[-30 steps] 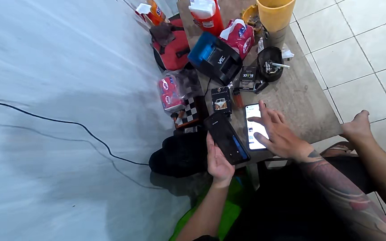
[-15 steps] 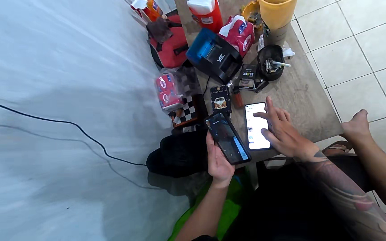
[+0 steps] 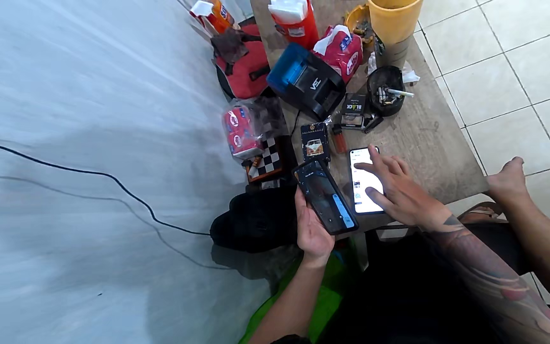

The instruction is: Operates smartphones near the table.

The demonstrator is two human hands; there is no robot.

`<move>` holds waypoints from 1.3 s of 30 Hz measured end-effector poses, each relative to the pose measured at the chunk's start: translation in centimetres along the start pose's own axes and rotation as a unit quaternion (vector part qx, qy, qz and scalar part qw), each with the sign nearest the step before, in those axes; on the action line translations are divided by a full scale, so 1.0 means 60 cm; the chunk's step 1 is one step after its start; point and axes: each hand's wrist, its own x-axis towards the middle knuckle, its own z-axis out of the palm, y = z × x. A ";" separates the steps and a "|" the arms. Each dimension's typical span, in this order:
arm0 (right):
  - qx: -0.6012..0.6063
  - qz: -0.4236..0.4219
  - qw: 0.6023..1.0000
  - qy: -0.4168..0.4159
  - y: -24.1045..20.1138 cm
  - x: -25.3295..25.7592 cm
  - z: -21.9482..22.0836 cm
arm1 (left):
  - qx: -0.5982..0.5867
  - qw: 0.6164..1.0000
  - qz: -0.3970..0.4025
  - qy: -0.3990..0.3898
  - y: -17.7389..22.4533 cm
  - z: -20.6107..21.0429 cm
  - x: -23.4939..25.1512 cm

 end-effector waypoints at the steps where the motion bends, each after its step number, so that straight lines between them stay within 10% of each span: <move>1: 0.028 0.003 1.000 -0.005 0.014 0.003 0.017 | 0.003 1.000 -0.001 -0.001 0.001 0.000 0.000; 20: 0.105 0.002 0.994 -0.031 0.060 0.003 0.040 | 0.009 1.000 0.015 -0.003 0.000 0.001 -0.002; 33: -0.045 -0.017 0.998 -0.039 -0.004 -0.003 -0.014 | -0.010 1.000 0.009 -0.011 -0.004 -0.002 -0.001; 39: 0.063 -0.005 0.996 0.057 0.029 -0.005 0.003 | 0.015 1.000 0.016 -0.008 -0.007 -0.005 0.000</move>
